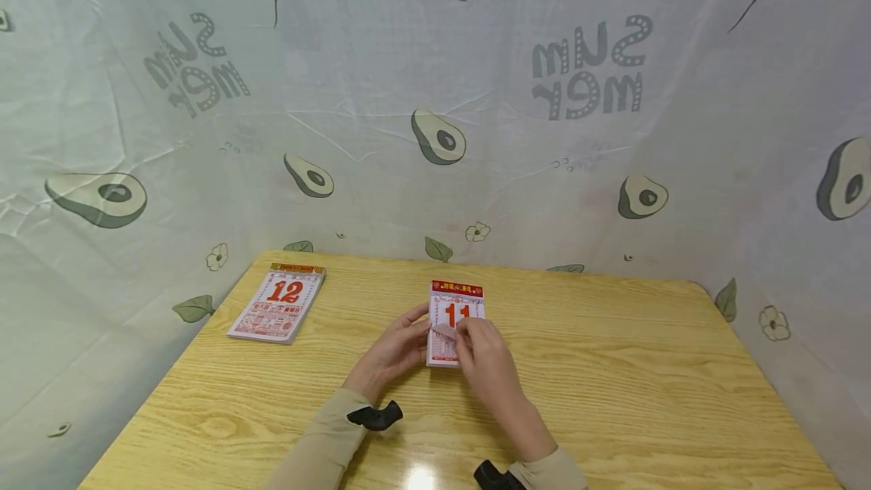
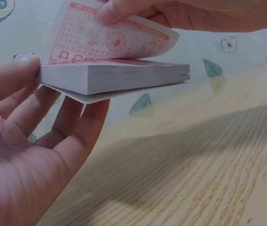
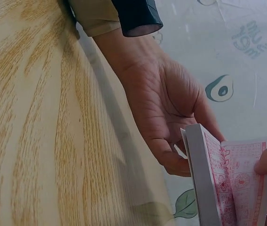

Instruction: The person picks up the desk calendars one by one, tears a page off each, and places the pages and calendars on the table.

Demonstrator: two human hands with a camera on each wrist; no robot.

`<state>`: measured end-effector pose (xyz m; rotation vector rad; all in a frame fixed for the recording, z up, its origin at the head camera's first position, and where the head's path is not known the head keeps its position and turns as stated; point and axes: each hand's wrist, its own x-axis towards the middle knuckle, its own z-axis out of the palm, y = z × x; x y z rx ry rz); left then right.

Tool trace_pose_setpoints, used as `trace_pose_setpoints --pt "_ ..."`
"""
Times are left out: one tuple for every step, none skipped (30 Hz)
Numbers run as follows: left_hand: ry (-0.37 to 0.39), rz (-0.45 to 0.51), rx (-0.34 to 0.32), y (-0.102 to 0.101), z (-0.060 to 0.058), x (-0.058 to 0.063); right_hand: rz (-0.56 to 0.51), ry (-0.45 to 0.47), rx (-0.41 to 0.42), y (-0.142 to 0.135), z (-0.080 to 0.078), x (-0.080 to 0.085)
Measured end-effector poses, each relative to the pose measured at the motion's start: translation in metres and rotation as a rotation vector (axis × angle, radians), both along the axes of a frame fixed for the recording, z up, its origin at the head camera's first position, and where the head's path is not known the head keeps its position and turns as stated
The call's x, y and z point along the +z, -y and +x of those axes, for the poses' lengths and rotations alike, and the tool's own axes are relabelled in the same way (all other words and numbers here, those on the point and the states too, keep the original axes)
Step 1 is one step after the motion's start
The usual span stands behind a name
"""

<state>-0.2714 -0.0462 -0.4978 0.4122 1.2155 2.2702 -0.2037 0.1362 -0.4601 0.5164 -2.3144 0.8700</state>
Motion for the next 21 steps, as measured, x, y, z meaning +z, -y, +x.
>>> trace_pose_setpoints --pt "0.006 -0.002 0.006 -0.0007 -0.001 -0.0021 -0.005 0.001 0.0 -0.0001 -0.0002 0.0001" --pt "0.012 -0.005 0.011 -0.0014 -0.0019 -0.0038 -0.008 0.001 -0.002 -0.0003 -0.0005 0.0" --pt "0.015 -0.008 0.015 -0.0016 -0.002 -0.0043 -0.01 -0.003 -0.002 -0.0005 -0.0008 0.0" --pt "0.017 -0.011 0.018 -0.0018 -0.0019 -0.0043 -0.014 -0.008 0.0 -0.0007 -0.0012 -0.0001" --pt "0.017 -0.012 0.02 -0.0019 -0.0017 -0.0041 -0.019 -0.009 0.003 -0.001 -0.0016 -0.0002" --pt "0.016 -0.013 0.02 -0.002 -0.0014 -0.0039 -0.023 -0.013 0.005 -0.0012 -0.002 -0.0001" --pt "0.016 -0.013 0.02 -0.0021 -0.0013 -0.0036 -0.027 -0.016 0.009 -0.0015 -0.0025 -0.0001" --pt "0.014 -0.012 0.019 -0.0021 -0.0014 -0.0034 -0.031 -0.018 0.01 -0.0017 -0.003 0.0" --pt "0.014 -0.01 0.018 -0.0022 -0.0015 -0.0031 -0.039 -0.02 0.012 -0.0018 -0.0033 0.0003" --pt "0.015 -0.008 0.016 -0.0024 -0.0016 -0.0028 -0.047 -0.021 0.015 -0.002 -0.0036 0.0007" --pt "0.015 -0.008 0.015 -0.0024 -0.0018 -0.0027 -0.053 -0.022 0.017 -0.002 -0.0038 0.0011" --pt "0.017 -0.008 0.015 -0.0023 -0.0018 -0.0026 -0.059 -0.023 0.019 -0.002 -0.0039 0.0016" --pt "0.02 -0.009 0.016 -0.0023 -0.0019 -0.0025 -0.064 -0.026 0.024 -0.002 -0.0036 0.0027" --pt "0.021 -0.011 0.016 -0.0022 -0.002 -0.0026 -0.067 -0.025 0.023 -0.002 -0.0033 0.0034" --pt "0.027 -0.013 0.017 -0.0023 -0.002 -0.0026 -0.071 -0.023 0.021 -0.0022 -0.0029 0.004" --pt "0.028 -0.014 0.016 -0.0022 -0.002 -0.0029 -0.075 -0.02 0.021 -0.0025 -0.0026 0.0046" --pt "0.029 -0.013 0.015 -0.002 -0.0019 -0.0032 -0.079 -0.017 0.02 -0.0028 -0.0021 0.0054" --pt "0.027 -0.008 0.012 -0.0019 -0.0019 -0.0036 -0.082 -0.016 0.018 -0.0033 -0.0017 0.0062" --pt "0.023 -0.005 0.008 -0.0018 -0.002 -0.0041 -0.083 -0.021 0.015 -0.004 -0.0013 0.007" --pt "0.019 0.001 0.004 -0.0016 -0.0021 -0.0045 -0.089 -0.023 0.01 -0.005 -0.0015 0.0076" --pt "0.008 0.009 -0.002 -0.0016 -0.0026 -0.0052 -0.093 -0.03 0.008 -0.006 -0.0018 0.0084"
